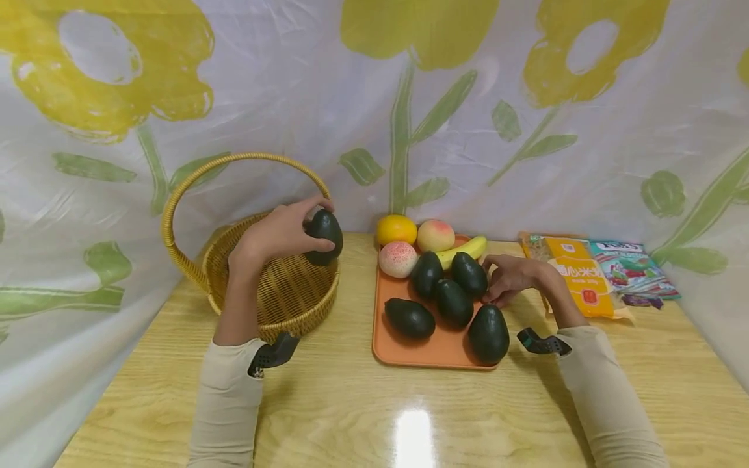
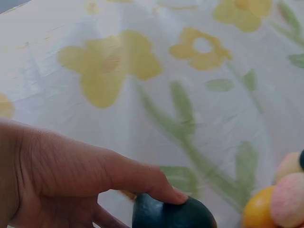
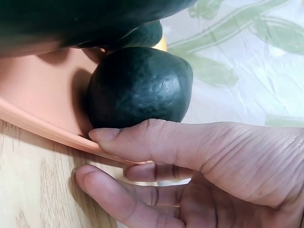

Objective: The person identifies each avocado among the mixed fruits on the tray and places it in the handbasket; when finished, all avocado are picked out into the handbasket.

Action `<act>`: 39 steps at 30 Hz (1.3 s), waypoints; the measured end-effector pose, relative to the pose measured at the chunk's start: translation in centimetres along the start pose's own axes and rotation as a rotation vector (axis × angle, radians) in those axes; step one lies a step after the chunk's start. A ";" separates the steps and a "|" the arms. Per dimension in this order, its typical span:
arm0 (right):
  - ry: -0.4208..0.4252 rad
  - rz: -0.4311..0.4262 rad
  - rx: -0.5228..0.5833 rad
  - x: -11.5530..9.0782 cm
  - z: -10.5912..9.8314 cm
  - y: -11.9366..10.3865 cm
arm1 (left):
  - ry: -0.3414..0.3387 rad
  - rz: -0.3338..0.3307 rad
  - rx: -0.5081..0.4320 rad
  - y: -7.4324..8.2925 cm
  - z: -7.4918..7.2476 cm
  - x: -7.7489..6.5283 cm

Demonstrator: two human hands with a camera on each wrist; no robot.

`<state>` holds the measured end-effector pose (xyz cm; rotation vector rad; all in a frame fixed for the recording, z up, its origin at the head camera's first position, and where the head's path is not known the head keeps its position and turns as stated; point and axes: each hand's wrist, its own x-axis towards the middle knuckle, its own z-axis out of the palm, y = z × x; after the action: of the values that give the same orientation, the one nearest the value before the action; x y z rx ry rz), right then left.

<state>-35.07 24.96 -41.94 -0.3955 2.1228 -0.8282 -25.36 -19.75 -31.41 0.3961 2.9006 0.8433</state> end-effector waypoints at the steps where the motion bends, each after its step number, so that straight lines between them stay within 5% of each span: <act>1: 0.001 0.002 -0.006 0.0 -0.1 0.0 | -0.004 -0.001 -0.018 -0.4 -0.4 -0.2; 7: 0.001 0.009 -0.011 0.3 -0.2 0.1 | -0.024 -0.061 -0.138 -2.7 -2.0 -1.3; 13: 0.007 0.001 -0.014 0.2 -0.1 0.1 | 0.018 -0.141 -0.100 -4.9 -2.5 -1.2; 26: -0.004 0.003 -0.005 0.1 -0.1 0.0 | 0.004 -0.275 0.067 -7.8 -0.1 1.3; 39: -0.008 0.014 0.006 -0.1 -0.2 0.0 | 0.027 -0.377 0.097 -8.8 1.4 1.8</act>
<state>-35.21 25.07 -41.79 -0.3802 2.1132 -0.8239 -28.85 -25.71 -37.32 -0.1556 2.9058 0.6529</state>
